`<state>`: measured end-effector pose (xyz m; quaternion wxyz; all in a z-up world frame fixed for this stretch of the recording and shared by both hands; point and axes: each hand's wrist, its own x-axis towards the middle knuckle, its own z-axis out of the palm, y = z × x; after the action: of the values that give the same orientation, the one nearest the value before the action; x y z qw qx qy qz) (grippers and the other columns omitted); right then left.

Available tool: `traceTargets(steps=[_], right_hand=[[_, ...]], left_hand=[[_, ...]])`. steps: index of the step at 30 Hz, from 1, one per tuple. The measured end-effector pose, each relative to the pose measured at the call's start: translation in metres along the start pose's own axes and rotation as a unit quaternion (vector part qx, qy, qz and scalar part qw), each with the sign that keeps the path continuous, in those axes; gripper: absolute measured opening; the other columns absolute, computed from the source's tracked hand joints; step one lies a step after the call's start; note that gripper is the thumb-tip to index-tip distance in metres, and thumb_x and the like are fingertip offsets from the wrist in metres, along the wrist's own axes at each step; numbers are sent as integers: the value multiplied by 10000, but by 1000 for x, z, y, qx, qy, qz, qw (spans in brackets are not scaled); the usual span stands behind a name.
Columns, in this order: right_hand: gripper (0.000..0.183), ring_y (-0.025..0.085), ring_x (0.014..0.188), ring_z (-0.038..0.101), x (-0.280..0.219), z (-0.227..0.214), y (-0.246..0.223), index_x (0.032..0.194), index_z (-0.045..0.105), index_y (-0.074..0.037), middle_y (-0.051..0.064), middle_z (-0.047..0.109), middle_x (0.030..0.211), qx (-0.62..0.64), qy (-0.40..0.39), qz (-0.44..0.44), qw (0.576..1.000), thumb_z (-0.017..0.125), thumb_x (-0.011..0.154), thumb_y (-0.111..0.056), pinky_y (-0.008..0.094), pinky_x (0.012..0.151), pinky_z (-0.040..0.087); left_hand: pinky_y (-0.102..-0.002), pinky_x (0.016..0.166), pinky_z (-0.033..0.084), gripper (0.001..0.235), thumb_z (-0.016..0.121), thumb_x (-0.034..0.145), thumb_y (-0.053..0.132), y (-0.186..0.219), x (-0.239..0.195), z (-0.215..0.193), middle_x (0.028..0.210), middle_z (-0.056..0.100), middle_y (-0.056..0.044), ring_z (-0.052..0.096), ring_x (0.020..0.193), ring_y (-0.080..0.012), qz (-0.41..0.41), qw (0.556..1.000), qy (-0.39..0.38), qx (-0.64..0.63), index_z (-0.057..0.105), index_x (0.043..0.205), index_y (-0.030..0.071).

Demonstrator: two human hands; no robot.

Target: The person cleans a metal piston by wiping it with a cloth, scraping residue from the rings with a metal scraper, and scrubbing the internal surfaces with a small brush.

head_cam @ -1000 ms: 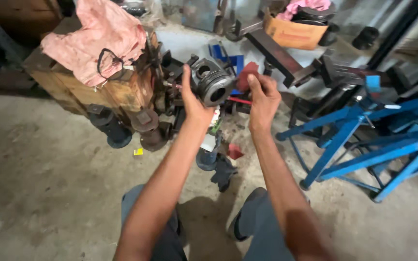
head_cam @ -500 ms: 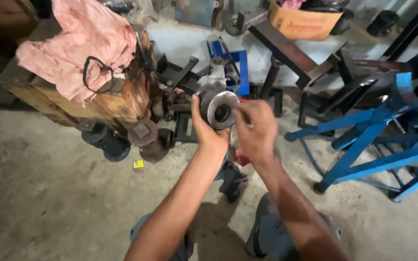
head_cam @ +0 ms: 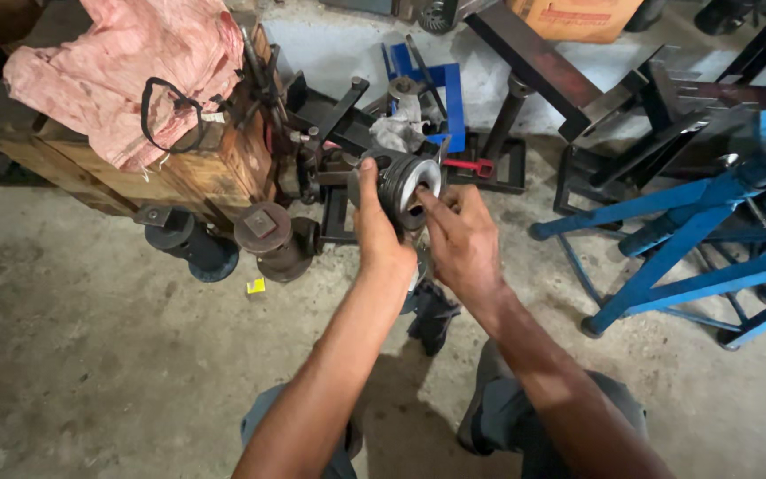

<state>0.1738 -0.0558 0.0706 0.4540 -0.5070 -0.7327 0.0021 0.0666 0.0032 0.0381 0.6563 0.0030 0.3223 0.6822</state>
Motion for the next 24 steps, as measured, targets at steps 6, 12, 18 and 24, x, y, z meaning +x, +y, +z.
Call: traceTargets(steps=[6, 12, 18, 24], right_hand=[[274, 322, 800, 647, -14, 8, -1, 1173, 756, -102, 133, 618, 954, -44, -62, 0, 997, 697, 910, -48, 433, 687, 518], [207, 145, 747, 583, 0, 7, 27, 1135, 751, -21, 74, 695, 951, 455, -140, 384, 791, 650, 987, -124, 301, 594, 444], [158, 197, 772, 694, 22, -25, 41, 1112, 633, -48, 55, 729, 1018, 294, 15, 346, 891, 650, 956, -60, 338, 581, 536], [214, 268, 857, 692, -1, -3, 9, 1140, 748, -77, 121, 640, 1058, 65, -8, 63, 996, 687, 946, -9, 363, 700, 570]], left_hand=[[-380, 808, 602, 590, 816, 772, 456, 9, 2, -3, 1109, 723, -26, 714, 956, -184, 44, 997, 52, 28, 619, 1213, 118], [-374, 826, 598, 683, 809, 844, 537, 11, 1, -18, 1216, 686, -75, 695, 1020, -209, -4, 998, -47, 33, 628, 1312, 73], [-488, 820, 578, 622, 649, 807, 672, 10, 5, -16, 1224, 714, -15, 709, 1054, -212, -98, 994, -2, 46, 642, 1252, 238], [-388, 854, 535, 602, 682, 866, 669, -11, 15, -22, 1162, 726, -6, 675, 1048, -188, -98, 994, -32, 37, 673, 1228, 188]])
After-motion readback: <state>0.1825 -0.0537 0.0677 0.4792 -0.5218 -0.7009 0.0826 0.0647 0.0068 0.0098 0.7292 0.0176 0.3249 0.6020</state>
